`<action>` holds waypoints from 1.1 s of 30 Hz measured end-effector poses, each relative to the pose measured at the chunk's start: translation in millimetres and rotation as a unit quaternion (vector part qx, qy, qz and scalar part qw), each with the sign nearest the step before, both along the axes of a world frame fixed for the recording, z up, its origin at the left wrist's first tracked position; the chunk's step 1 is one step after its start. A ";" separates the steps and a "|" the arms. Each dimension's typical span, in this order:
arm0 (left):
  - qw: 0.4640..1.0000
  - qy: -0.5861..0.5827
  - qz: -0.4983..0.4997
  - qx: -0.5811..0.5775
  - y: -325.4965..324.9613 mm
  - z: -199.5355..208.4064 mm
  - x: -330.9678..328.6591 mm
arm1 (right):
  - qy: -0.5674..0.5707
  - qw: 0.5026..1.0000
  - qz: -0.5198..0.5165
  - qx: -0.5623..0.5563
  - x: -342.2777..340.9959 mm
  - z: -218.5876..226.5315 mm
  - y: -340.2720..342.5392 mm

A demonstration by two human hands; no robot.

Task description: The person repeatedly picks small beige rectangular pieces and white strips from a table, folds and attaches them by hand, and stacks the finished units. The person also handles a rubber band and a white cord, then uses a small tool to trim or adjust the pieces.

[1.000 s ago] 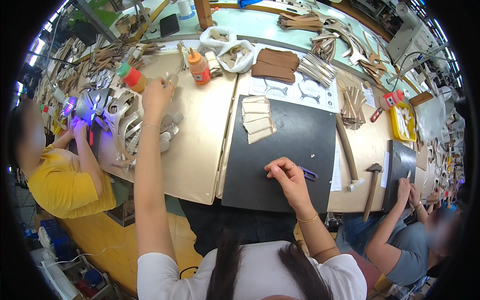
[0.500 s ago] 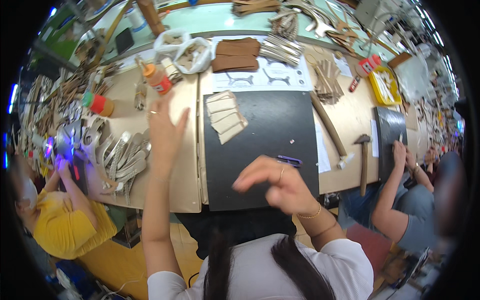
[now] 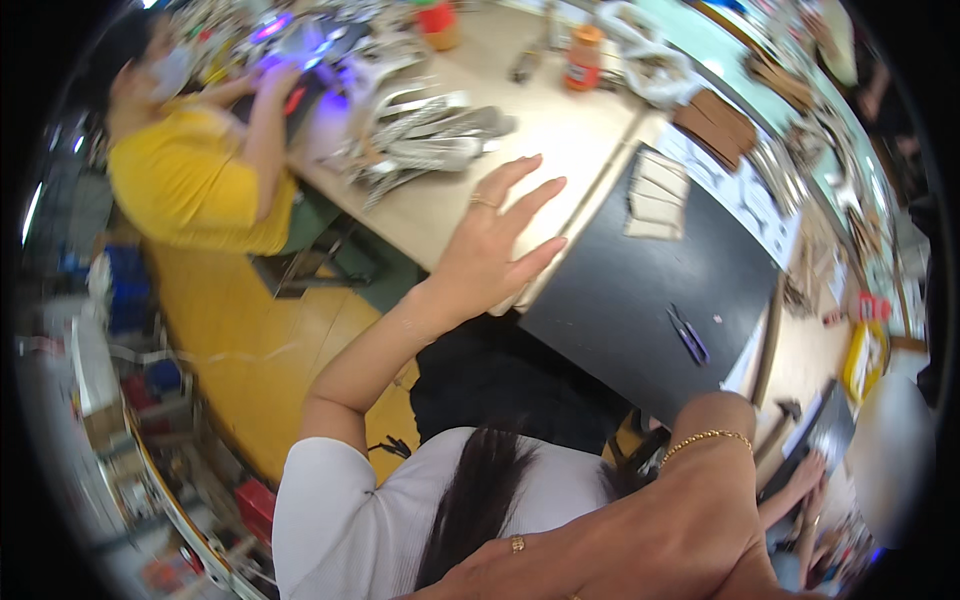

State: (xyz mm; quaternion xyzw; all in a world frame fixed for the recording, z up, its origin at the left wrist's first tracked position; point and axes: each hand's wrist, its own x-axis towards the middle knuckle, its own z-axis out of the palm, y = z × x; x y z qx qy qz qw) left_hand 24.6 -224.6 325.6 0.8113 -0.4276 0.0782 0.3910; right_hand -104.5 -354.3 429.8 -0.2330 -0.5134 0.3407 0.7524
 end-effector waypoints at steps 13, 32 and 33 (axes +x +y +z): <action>0.467 -0.457 0.755 -0.048 457.0 230.7 27.7 | 0.019 0.989 0.148 -0.012 40.7 -0.5 87.7; 0.753 -0.143 0.381 -0.516 560.3 289.1 11.9 | 0.145 0.979 0.044 0.139 53.4 50.9 85.9; 0.761 -0.143 0.373 -0.511 557.8 287.8 10.5 | 0.149 0.977 0.040 0.149 50.1 52.2 86.2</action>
